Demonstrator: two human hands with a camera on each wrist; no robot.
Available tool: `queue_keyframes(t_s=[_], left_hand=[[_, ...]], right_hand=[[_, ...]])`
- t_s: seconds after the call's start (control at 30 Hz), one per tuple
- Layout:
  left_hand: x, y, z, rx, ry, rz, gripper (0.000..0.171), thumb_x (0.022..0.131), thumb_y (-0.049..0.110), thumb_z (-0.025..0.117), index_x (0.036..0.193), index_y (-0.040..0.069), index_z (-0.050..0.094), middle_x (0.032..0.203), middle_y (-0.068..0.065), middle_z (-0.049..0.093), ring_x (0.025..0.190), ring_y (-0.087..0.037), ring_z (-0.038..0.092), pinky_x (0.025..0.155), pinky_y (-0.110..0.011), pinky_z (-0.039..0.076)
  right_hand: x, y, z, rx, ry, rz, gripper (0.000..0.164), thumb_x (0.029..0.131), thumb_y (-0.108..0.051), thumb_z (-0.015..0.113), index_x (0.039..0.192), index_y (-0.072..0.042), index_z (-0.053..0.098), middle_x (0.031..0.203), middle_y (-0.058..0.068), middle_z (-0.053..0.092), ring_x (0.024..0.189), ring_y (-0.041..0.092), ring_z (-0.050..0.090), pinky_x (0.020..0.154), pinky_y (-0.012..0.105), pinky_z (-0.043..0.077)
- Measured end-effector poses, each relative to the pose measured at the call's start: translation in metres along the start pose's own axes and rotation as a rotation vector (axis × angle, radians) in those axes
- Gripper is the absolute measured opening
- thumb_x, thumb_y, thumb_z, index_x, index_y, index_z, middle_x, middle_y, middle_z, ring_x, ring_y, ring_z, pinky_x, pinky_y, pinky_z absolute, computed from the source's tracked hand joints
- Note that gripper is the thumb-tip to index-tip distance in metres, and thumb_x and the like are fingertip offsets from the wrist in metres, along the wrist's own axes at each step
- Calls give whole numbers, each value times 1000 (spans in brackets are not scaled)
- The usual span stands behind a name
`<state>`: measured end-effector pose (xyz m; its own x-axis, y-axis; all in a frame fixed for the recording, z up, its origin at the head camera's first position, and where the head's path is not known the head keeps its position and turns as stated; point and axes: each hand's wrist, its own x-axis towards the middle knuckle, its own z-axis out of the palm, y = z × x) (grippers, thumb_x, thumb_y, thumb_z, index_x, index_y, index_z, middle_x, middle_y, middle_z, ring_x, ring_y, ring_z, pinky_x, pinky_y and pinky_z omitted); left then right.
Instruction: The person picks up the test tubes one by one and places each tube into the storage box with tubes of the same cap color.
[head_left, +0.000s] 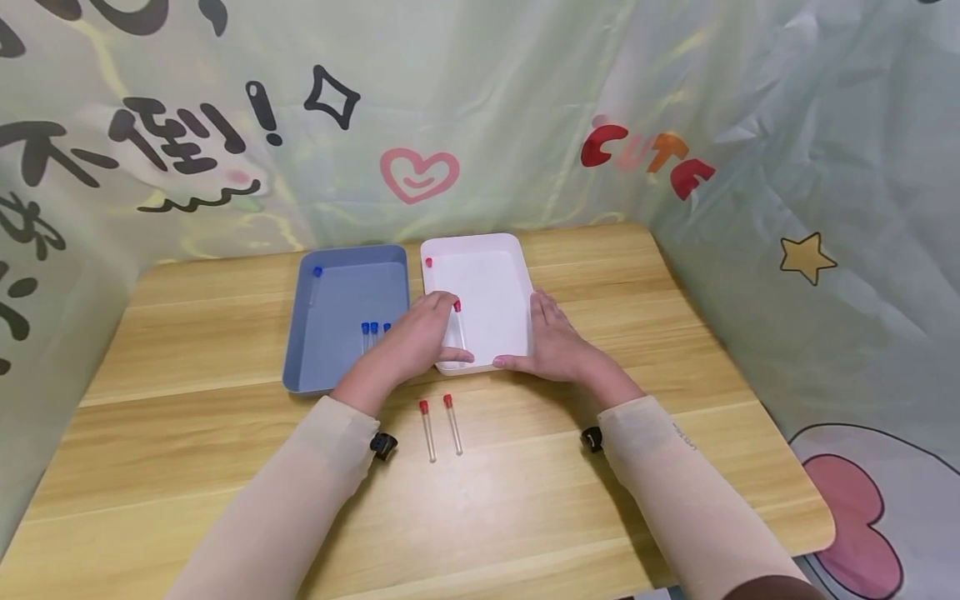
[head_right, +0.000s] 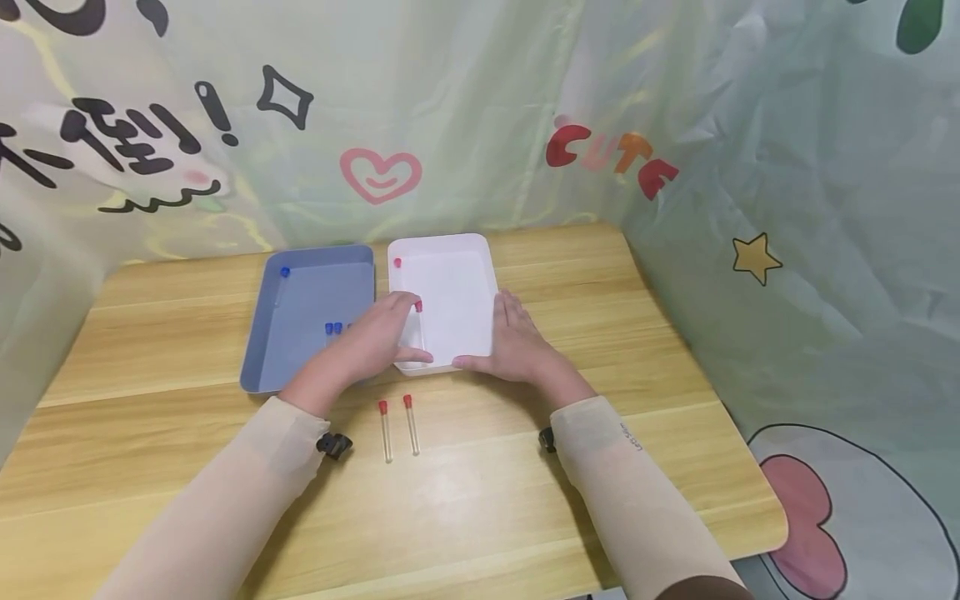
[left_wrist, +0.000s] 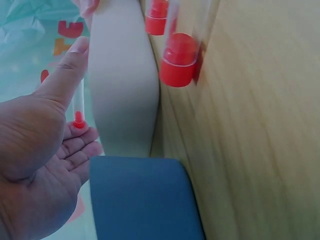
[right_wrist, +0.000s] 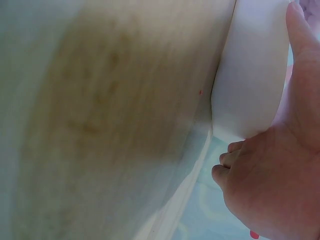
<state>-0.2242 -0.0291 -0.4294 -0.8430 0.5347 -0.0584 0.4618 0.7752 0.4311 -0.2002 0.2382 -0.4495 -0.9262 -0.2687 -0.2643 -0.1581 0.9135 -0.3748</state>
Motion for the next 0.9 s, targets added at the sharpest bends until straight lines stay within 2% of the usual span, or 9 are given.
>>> queue_keyframes(t_s=[0.43,0.7,0.9], left_hand=[[12,2,11,79,-41,9,95,90,59,84,153,-2,48,161,-20,51,150,-35,50,131,-46,42],[15,2,15,132,-31,23,91,89,57,86,148,-3,52,156,-20,55,146,-35,54,129,-46,44],[19,3,15,170,-55,17,92,88,58,87,149,-4,53,157,-20,55,145,-36,55,129,-45,44]], right_hand=[[1,0,0,7,-1,1,140,92,-78,69,169,9,-10,182,26,-12,172,39,-8,141,55,8],[0,-1,0,14,-6,2,140,92,-76,69,169,9,-11,181,27,-12,172,40,-8,141,55,7],[0,-2,-1,24,-10,12,141,92,-77,70,169,8,-12,181,27,-13,172,41,-8,141,58,9]])
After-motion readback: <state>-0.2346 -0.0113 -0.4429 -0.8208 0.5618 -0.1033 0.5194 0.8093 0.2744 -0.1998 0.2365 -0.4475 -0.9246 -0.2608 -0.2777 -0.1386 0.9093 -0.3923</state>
